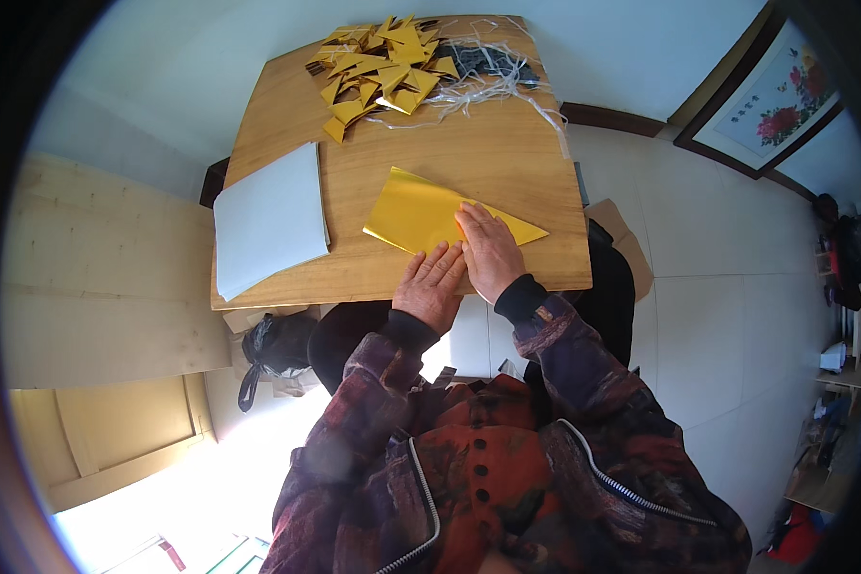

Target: The person folds a rectangular sheet of gold-colored paper by hand on a wooden table, creating a triangular origami shape. They repeat the folding sequence with a second sheet, pressing creases and tucking flaps to form a compact folded piece.

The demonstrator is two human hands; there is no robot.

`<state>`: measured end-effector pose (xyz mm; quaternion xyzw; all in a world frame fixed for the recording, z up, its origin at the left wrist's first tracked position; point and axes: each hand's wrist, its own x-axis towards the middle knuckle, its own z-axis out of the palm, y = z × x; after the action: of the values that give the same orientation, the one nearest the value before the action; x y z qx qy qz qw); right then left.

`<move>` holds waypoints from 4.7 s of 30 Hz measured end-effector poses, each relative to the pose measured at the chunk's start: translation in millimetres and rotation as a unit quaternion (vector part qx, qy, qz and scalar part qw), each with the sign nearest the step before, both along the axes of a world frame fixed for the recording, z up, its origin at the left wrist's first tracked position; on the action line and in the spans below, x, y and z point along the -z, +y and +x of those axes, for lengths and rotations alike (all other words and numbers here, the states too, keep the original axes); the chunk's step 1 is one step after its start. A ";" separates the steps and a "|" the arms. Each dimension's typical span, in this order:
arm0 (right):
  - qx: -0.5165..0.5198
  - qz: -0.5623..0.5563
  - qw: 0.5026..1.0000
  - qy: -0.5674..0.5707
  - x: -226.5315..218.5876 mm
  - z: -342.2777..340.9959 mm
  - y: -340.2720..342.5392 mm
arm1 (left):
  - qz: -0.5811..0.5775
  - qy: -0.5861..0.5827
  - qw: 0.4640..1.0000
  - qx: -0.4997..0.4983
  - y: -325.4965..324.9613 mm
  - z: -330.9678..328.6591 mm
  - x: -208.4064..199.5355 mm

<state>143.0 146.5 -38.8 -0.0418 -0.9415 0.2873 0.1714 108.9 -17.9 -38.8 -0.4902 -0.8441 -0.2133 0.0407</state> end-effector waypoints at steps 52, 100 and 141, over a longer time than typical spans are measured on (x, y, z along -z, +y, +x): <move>-0.021 0.102 0.987 -0.122 -11.3 0.7 -5.9 | 0.145 -0.076 0.986 0.034 13.6 -53.0 -60.8; -0.038 -0.140 0.974 -0.172 -45.1 -10.4 80.7 | -0.014 0.061 0.995 -0.079 25.5 -77.6 -23.4; -0.007 0.122 0.990 -0.065 -3.2 -8.8 40.6 | 0.020 -0.109 0.990 0.088 38.6 -84.5 0.7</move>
<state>134.2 187.1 -35.6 -0.0323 -0.9789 0.1679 0.1115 24.5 20.7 -39.5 -0.5357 -0.7925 -0.2851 -0.0608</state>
